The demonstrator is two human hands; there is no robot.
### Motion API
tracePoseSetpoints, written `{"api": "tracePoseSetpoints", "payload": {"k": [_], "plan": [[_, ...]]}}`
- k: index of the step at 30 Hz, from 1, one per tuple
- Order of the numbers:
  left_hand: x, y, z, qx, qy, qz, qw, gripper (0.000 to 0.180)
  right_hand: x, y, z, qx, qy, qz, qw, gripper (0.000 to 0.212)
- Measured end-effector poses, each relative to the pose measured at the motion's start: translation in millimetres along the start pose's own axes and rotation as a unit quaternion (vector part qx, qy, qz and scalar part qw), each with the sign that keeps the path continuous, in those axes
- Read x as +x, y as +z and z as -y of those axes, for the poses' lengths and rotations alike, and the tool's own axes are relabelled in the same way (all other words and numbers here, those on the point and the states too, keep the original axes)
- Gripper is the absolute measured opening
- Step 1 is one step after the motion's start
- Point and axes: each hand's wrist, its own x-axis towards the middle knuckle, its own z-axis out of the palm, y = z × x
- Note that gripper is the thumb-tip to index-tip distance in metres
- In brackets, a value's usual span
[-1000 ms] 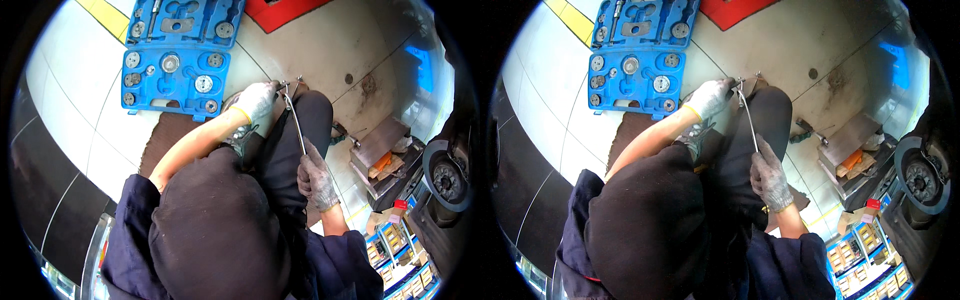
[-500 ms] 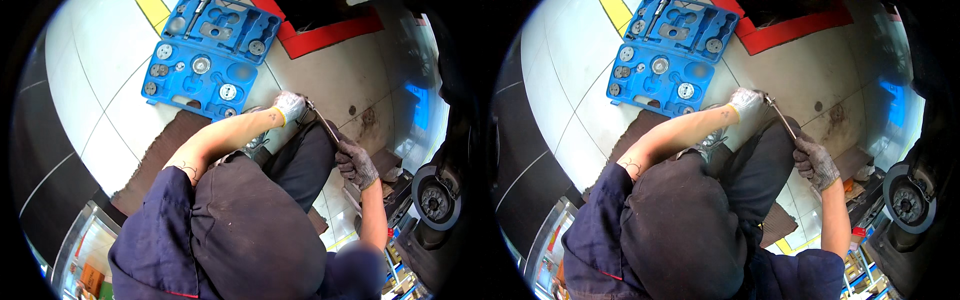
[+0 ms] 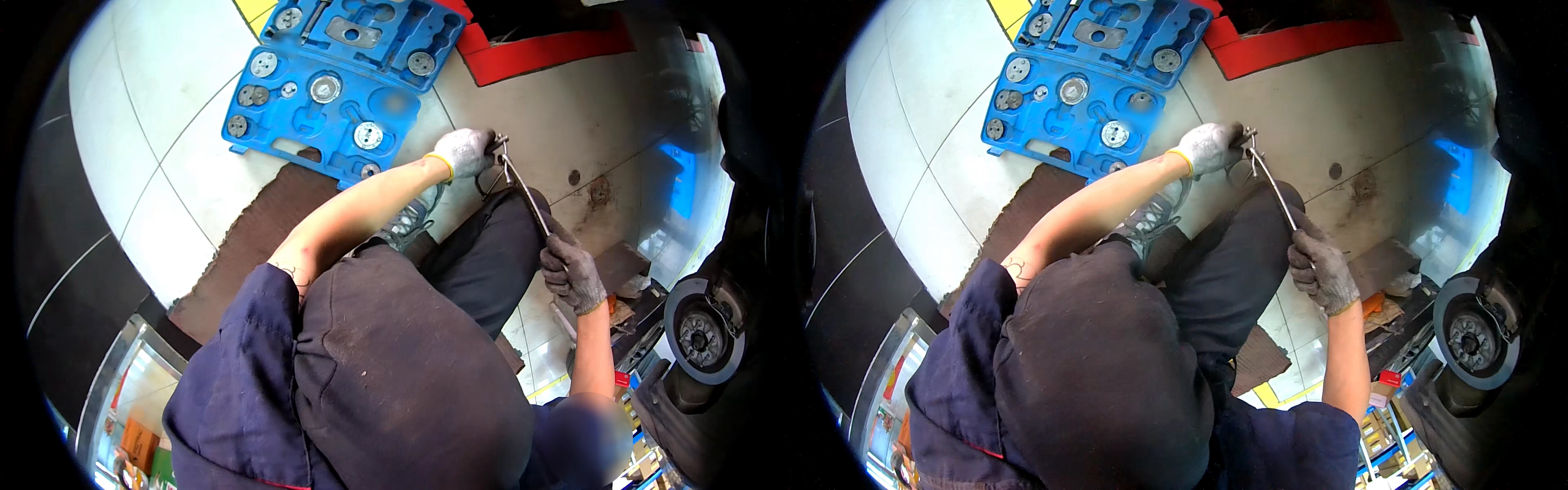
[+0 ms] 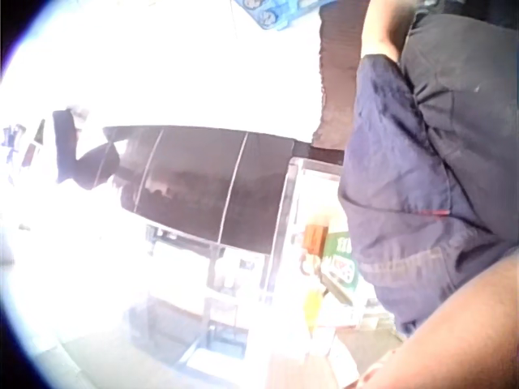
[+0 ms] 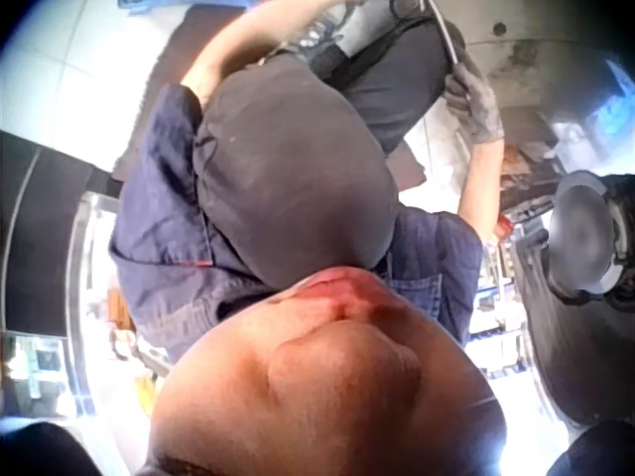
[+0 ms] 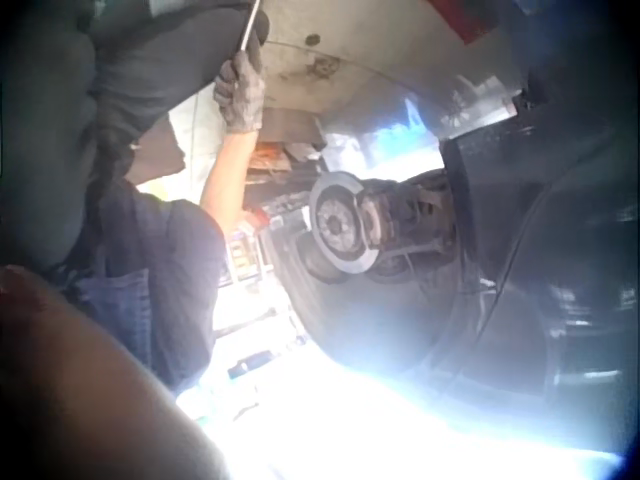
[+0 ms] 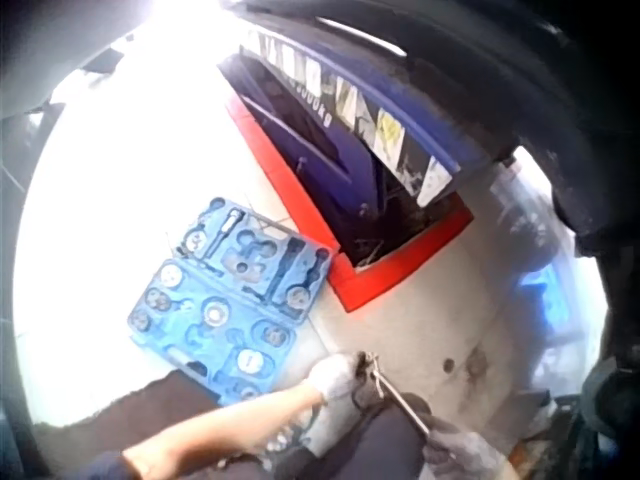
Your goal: The person sits on the floor and selects various metal discs and rings from a blue organizer case. They use a socket wrench and a spanner to tighten and adjust components, assembling them into a small mechanical assembly.
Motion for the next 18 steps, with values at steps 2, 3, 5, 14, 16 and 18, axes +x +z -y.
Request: {"api": "tracePoseSetpoints", "payload": {"k": [2, 3, 5, 14, 16, 18], "plan": [[-1, -5, 2, -0.064, -0.016, -0.027, 0.997, 0.036, -3, -1, 1, 0.016, -0.014, 0.029, 0.999, 0.048], [-6, -11, -1, -0.079, -0.033, -0.022, 0.996, 0.045, -4, 1, 1, 0.002, -0.025, 0.017, 1.000, 0.048], [-7, 3, 14, -0.173, 0.072, -0.095, 0.978, 0.050, -2, 4, 1, -0.067, -0.043, -0.012, 0.997, 0.049], [-15, -3, 8, -0.059, 0.132, 0.031, 0.989, 0.045, -9, 1, 2, -0.337, -0.025, -0.074, 0.938, 0.047], [-16, -6, 4, -0.035, 0.108, 0.055, 0.992, 0.040, -13, -3, 4, -0.297, -0.015, -0.064, 0.953, 0.047], [-15, -6, 1, -0.002, 0.084, 0.077, 0.994, 0.039, -16, -6, 7, -0.286, -0.007, -0.063, 0.956, 0.048]]}}
